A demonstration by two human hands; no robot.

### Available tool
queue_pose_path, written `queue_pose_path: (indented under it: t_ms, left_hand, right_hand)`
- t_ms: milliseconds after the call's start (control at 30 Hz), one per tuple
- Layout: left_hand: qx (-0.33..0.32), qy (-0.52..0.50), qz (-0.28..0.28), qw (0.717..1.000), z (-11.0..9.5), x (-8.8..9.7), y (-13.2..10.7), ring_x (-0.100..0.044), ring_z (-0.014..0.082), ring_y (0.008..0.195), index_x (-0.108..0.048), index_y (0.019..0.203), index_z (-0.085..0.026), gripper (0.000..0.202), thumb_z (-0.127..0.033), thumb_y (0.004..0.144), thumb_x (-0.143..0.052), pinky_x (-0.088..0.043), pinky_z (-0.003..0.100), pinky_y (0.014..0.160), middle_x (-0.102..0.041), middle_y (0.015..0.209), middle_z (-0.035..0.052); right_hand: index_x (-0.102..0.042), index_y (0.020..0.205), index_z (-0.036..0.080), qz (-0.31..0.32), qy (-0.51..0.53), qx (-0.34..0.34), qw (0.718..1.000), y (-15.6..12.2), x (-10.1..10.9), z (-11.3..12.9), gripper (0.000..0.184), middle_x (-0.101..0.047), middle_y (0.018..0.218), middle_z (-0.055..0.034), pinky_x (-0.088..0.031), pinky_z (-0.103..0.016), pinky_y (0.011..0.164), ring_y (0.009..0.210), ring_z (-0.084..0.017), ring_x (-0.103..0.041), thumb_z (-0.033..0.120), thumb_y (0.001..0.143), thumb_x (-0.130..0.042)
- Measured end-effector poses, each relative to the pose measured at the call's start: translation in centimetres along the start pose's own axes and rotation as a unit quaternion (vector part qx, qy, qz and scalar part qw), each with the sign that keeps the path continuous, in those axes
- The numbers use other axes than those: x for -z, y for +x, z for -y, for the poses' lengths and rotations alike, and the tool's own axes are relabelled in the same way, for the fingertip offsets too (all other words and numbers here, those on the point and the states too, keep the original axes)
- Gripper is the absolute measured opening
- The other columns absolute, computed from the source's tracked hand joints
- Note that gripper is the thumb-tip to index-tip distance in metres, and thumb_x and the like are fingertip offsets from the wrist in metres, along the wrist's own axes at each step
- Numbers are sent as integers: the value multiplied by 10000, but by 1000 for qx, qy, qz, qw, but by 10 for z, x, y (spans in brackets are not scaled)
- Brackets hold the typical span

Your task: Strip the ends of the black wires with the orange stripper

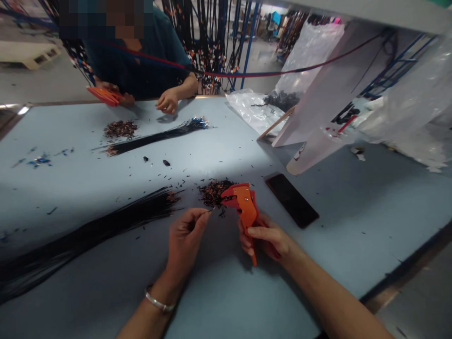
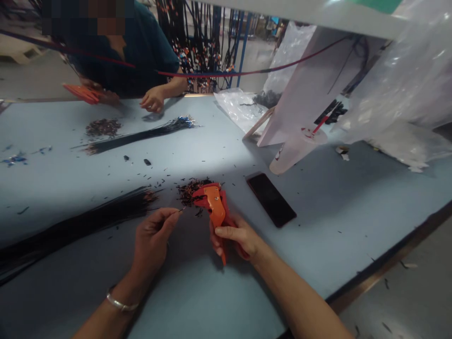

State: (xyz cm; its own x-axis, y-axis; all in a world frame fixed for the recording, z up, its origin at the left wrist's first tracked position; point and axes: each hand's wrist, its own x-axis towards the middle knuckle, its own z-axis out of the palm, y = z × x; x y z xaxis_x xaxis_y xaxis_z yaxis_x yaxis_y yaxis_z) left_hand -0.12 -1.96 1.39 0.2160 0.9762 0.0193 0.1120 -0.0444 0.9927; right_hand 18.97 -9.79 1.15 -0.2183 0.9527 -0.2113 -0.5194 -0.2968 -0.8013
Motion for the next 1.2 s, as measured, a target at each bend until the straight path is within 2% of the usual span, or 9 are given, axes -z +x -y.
queue_pose_path:
  t_ms: [233, 333, 433, 500, 667, 767, 867, 1033, 1200]
  left_hand:
    - [21, -18, 3, 1000, 2, -1, -1, -397, 82, 563, -668, 728, -159, 207, -349, 809, -655, -341, 181, 530, -509, 606, -35]
    - [31, -38, 11, 999, 2, -2, -2, -398, 81, 561, -670, 734, -161, 193, -338, 808, -657, -347, 178, 533, -518, 607, -37]
    - [42, -56, 7, 998, 2, -4, -2, -420, 83, 579, -674, 727, -160, 187, -335, 791, -680, -358, 174, 544, -536, 622, -33]
    - [53, -77, -2, 996, 3, -5, -1, -422, 81, 573, -676, 726, -161, 187, -339, 780, -694, -360, 171, 540, -538, 613, -36]
    - [104, -174, 12, 979, 2, -6, -1, -480, 84, 542, -676, 751, -163, 220, -376, 742, -731, -405, 184, 525, -618, 644, -20]
    - [126, -203, 17, 971, -1, -7, -2, -501, 85, 515, -671, 752, -159, 243, -364, 680, -781, -420, 185, 497, -624, 626, -21]
    - [129, -210, 25, 969, -6, -8, -4, -510, 82, 506, -673, 747, -161, 250, -351, 650, -803, -421, 174, 482, -623, 609, -27]
    - [120, -204, 45, 970, -7, -10, -5, -546, 100, 549, -674, 736, -155, 252, -365, 667, -796, -455, 189, 524, -648, 633, -7]
    - [123, -224, 23, 967, 1, -8, -4, -541, 96, 550, -679, 781, -159, 280, -420, 720, -759, -456, 194, 523, -666, 690, 3]
  right_hand:
    - [-568, 934, 150, 24, -93, 10, 995, -2, -4, 8, 378, -595, 780, -37, -497, -261, 538, 676, -163, -594, 453, 763, -716]
    - [-565, 895, 147, 22, -214, 26, 976, -7, -9, 13, 367, -582, 779, -40, -479, -267, 581, 687, -159, -567, 487, 799, -663]
    - [-566, 835, 161, -25, -391, 97, 915, -12, -16, 19, 235, -573, 742, -20, -439, -257, 599, 649, -138, -524, 395, 839, -588]
    - [-573, 897, 167, -49, -482, 145, 863, -14, -21, 20, 154, -604, 771, -25, -444, -265, 610, 652, -146, -546, 302, 822, -572]
    - [-556, 1117, 149, -65, -649, 243, 718, -11, -21, 9, 366, -678, 959, -124, -511, -384, 729, 816, -252, -638, 245, 764, -576]
    - [-551, 1147, 128, -66, -692, 287, 659, -7, -17, 1, 420, -682, 999, -159, -522, -444, 769, 868, -291, -648, 217, 737, -557]
    - [-545, 1179, 120, -68, -705, 309, 634, -6, -15, -1, 440, -685, 1005, -163, -525, -453, 759, 864, -289, -655, 212, 749, -555]
    - [-534, 1212, 127, -88, -707, 326, 622, -5, -13, -1, 473, -677, 1010, -161, -521, -451, 762, 866, -286, -661, 220, 749, -567]
    - [-515, 1235, 141, -113, -716, 338, 601, -3, -8, -2, 499, -668, 994, -151, -516, -436, 755, 859, -279, -655, 209, 742, -543]
